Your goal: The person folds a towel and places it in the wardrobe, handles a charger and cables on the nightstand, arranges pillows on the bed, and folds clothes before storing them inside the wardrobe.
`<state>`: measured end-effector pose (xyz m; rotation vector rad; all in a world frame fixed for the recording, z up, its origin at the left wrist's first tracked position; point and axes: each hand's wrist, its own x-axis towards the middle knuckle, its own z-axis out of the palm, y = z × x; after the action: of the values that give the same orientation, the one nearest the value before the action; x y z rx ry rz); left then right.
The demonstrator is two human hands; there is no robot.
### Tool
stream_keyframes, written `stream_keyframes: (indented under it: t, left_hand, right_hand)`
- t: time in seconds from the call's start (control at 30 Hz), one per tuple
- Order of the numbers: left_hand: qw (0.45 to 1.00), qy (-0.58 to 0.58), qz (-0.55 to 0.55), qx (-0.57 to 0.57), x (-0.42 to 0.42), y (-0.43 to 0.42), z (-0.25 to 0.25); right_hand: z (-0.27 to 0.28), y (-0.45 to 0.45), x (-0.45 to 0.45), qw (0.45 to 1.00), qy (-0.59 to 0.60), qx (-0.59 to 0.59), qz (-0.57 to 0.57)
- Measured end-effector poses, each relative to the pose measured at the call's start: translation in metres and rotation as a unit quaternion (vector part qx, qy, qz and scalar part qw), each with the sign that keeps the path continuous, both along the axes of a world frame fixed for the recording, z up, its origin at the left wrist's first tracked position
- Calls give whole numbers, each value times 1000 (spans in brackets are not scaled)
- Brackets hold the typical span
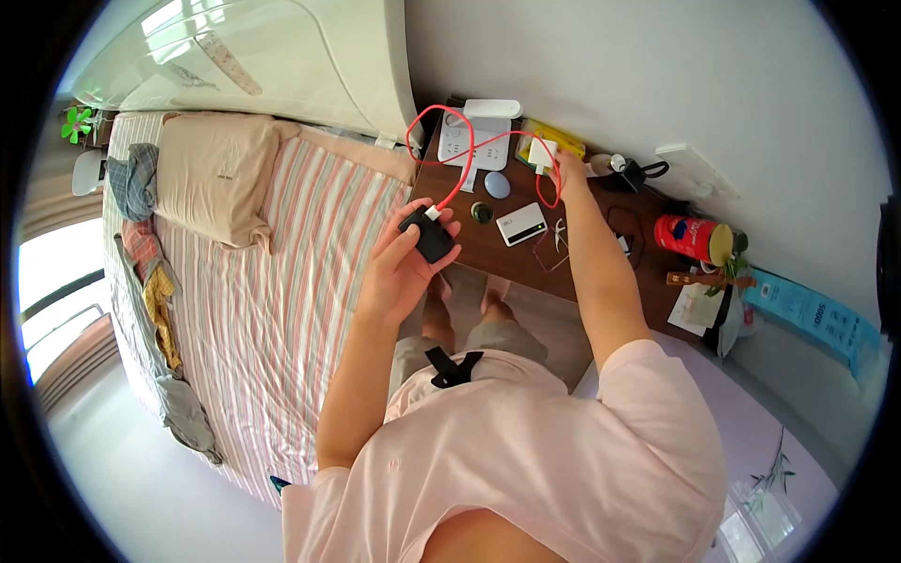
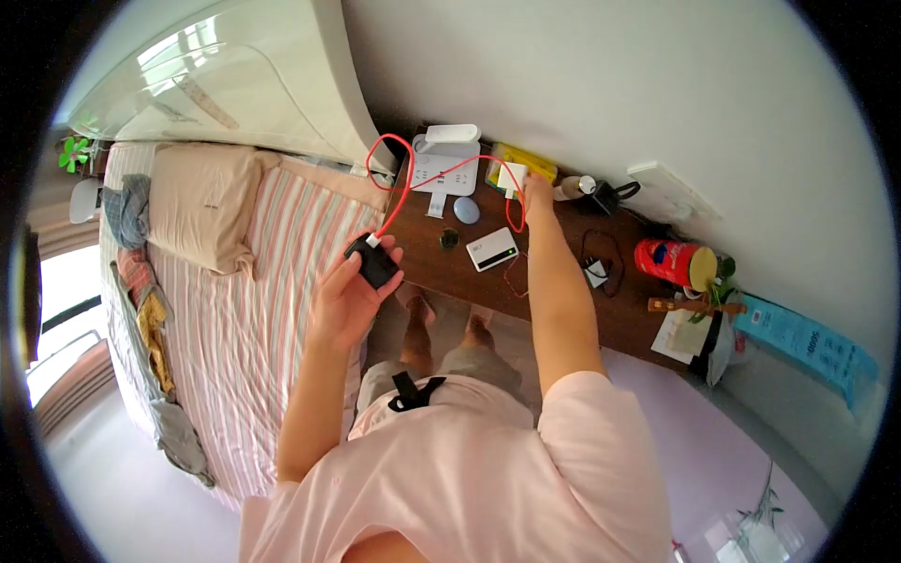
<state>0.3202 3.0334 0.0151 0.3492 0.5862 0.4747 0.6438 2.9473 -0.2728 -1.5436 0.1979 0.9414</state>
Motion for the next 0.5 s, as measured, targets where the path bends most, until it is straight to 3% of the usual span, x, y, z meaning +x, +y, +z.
stream_keyframes:
  t: [0.03,0.1,0.17,0.2,0.27,0.33,0.4,0.43,0.5]
  left_hand:
    - [1000,0,-1,-2,2,0,0]
    - [1000,-8,-5,3,8,-1,-2]
    - [1000,-14,-7,9,14,-1,-5]
    - [1000,-13,-6,6,18,-3,-5]
    - [1000,-10,-2,6,24,-4,-5]
    - [1000,6,-14,19,29,-7,-7]
    - [999,17,-24,28,31,-9,-9]
    - [998,26,-34,36,32,-9,-10]
    - [997,45,-32,50,32,-8,-11]
  right_hand:
    - [7,-7,-1,992,54,87,-72]
    - [31,-18,-1,999,26,38,-24]
    - [67,-20,-13,983,-169,-74,17]
    - [92,-22,-27,983,-167,-74,19]
    - [152,-21,-64,889,-447,-91,40]
    - [211,-17,-92,848,-519,35,98]
    - [250,-8,-111,732,-634,95,231]
    - [266,-1,-117,732,-634,96,231]
    - [287,7,-126,571,-728,120,360]
